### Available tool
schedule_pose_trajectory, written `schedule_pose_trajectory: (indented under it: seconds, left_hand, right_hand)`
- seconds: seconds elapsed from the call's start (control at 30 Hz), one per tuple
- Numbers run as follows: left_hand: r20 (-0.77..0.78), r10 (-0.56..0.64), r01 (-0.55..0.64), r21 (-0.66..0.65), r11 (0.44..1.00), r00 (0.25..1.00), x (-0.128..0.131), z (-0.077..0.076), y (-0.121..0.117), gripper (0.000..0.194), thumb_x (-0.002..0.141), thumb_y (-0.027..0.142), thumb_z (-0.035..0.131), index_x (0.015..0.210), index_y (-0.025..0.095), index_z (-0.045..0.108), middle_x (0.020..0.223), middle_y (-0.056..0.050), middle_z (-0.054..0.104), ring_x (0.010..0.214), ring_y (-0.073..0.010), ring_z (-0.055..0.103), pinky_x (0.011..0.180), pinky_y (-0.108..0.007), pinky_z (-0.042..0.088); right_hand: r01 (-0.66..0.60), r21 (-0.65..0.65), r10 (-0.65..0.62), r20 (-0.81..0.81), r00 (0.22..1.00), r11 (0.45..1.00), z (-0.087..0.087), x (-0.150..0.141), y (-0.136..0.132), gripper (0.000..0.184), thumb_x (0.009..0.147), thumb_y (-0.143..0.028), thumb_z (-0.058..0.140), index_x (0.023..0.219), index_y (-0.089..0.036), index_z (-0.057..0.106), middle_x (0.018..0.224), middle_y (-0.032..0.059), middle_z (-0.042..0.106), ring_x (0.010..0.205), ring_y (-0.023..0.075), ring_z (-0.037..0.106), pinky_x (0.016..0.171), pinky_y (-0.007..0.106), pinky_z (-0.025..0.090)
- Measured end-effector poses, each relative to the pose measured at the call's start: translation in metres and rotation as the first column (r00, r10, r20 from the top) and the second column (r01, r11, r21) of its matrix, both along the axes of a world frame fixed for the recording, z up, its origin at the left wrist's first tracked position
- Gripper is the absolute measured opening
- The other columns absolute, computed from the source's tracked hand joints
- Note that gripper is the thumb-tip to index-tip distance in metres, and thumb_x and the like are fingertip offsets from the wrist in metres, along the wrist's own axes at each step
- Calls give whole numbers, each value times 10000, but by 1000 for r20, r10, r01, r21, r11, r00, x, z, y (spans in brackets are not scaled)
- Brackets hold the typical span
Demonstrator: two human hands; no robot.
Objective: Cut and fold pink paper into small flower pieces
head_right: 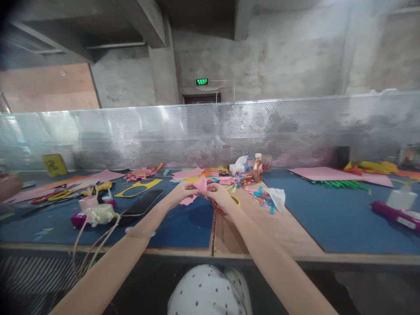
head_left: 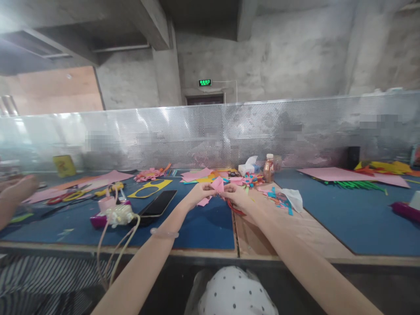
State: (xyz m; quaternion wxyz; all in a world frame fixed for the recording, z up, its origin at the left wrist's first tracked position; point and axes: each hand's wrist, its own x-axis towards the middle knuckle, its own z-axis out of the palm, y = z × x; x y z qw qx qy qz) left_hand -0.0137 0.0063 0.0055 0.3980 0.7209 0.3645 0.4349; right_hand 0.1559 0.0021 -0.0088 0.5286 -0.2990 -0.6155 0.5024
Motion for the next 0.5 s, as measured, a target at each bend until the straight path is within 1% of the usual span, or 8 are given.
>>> schedule_pose_trajectory:
  seconds: [0.17, 0.37, 0.5]
  left_hand:
    - [-44, -1, 0, -15, 1000, 999, 0, -1, -1, 243, 621, 345, 633, 710, 122, 593, 669, -31, 629, 582, -94, 528, 528, -210, 382]
    - [-44, -4, 4, -16, 1000, 999, 0, 0, -3, 231, 622, 337, 630, 694, 124, 580, 657, -30, 624, 572, -95, 526, 518, -211, 384]
    - [-55, -3, 2, -10, 1000, 998, 0, 1, -3, 223, 620, 340, 628, 670, 129, 573, 644, -24, 620, 568, -95, 528, 519, -213, 387]
  right_hand:
    - [7, 5, -7, 12, 1000, 1000, 1, 0, -2, 326, 471, -303, 757, 677, -153, 555, 547, -21, 587, 482, 84, 512, 483, 208, 374]
    - [-51, 1, 51, 32, 998, 999, -3, 1, 3, 313, 488, -305, 750, 696, -137, 589, 571, -11, 598, 487, 77, 509, 493, 206, 378]
    - [-53, -33, 54, 48, 997, 998, -4, 1, 3, 297, 483, -319, 750, 656, -136, 593, 554, -13, 589, 483, 75, 504, 490, 203, 376]
